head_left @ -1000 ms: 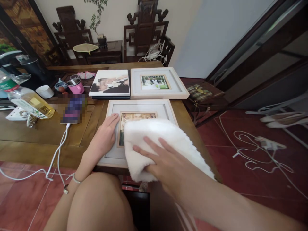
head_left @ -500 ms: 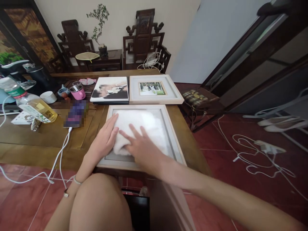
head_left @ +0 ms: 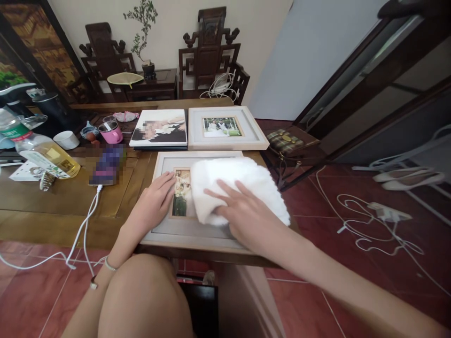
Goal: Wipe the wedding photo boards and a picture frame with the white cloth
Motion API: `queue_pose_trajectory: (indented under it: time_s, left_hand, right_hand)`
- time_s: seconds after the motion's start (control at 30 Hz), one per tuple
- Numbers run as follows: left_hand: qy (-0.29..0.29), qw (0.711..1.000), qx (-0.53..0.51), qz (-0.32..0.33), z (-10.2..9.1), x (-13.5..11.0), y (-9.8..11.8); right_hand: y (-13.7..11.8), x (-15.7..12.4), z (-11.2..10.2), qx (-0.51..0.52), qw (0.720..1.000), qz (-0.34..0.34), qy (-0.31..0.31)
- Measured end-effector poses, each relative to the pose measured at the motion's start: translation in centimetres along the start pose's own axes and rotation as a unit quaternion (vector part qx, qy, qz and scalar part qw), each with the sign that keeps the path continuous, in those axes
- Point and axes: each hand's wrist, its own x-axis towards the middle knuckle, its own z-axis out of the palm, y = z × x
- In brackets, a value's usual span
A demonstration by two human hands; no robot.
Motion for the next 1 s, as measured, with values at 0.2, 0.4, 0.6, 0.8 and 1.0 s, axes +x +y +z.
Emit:
queue_pose_trajectory:
  time_s: [0.2,0.4,0.6,0.8,1.0]
  left_hand:
    - [-0.001,1.0,0.01,0.007,0.0,-0.1,-0.1]
    - [-0.018,0.999,0.037,-0.016,-0.2,-0.1,-0.2]
    - [-0.023,0.999,0.03,-0.006,-0.2,0.0,-0.2]
    - [-0.011,1.0,0.006,0.012,0.1,-0.1,-0.3]
    - [0.001,1.0,-0.003,-0.008,0.4,-0.1,-0.5]
  right_hand:
    - [1.0,5.4,-1.1,-0.001,0.999,0.042,-0.018]
    - [-1.7,10.9,-1.2,0.041,0.997,-0.057,0.006]
    - [-1.5,10.8,-0.9,0.011,0.999,-0.04,-0.007]
    - [2.1,6.5,-2.3,-0.02,0.998,0.026,-0.051]
    - [5.1,2.8,-2.2,-0.132,0.983,0.105,0.066]
